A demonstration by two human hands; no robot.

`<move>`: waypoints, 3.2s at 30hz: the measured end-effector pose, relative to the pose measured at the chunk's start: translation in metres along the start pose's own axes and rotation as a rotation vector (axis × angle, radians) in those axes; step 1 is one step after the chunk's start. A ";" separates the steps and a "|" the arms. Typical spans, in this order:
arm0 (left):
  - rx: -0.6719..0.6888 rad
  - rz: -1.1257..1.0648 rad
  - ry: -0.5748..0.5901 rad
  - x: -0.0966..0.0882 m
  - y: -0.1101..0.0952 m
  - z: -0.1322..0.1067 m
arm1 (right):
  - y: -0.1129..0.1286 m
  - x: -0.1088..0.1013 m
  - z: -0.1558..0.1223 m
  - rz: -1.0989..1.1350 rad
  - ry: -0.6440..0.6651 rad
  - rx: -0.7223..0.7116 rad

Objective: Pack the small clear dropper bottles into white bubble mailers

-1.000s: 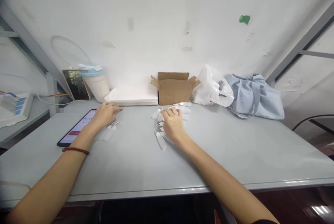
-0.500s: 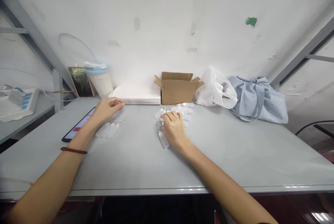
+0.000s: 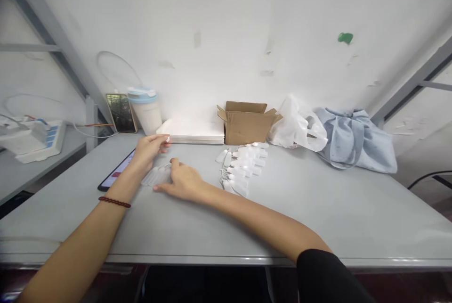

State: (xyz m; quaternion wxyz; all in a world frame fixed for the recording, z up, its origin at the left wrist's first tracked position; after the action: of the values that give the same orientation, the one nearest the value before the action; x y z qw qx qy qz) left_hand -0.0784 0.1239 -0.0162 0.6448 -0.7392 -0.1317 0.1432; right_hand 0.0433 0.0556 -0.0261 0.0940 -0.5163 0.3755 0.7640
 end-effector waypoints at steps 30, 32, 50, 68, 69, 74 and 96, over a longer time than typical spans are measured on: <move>-0.135 -0.244 0.440 0.059 0.004 -0.055 | -0.064 -0.047 -0.048 0.113 -0.197 0.017; -0.096 -0.194 0.464 0.068 0.002 -0.066 | -0.065 -0.054 -0.056 0.090 -0.241 0.011; -0.033 0.117 0.278 0.081 0.021 -0.076 | -0.060 -0.050 -0.064 -0.060 -0.293 0.035; -0.075 -0.069 0.589 0.089 0.015 -0.077 | -0.061 -0.055 -0.066 0.811 -0.280 0.150; -0.072 -0.066 0.604 0.089 0.014 -0.077 | -0.062 -0.054 -0.067 0.847 -0.277 0.165; -0.068 -0.063 0.664 0.090 0.011 -0.078 | -0.064 -0.050 -0.066 0.962 -0.240 0.181; -0.114 0.058 0.557 0.084 0.014 -0.079 | -0.063 -0.061 -0.074 0.266 -0.350 0.165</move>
State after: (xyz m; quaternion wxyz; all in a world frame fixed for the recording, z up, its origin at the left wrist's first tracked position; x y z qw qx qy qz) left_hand 0.0299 0.0815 -0.0238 0.6090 -0.7887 0.0640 -0.0545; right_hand 0.1575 0.0655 -0.0171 0.0983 -0.3124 0.4793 0.8143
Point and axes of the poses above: each hand's wrist, its own z-axis towards the middle knuckle, its own x-axis out of the palm, y = z × x, the point moved 8 cm from there along z, towards the middle knuckle, and after that the axes turned 11 degrees about -x, right-handed, at the moved point
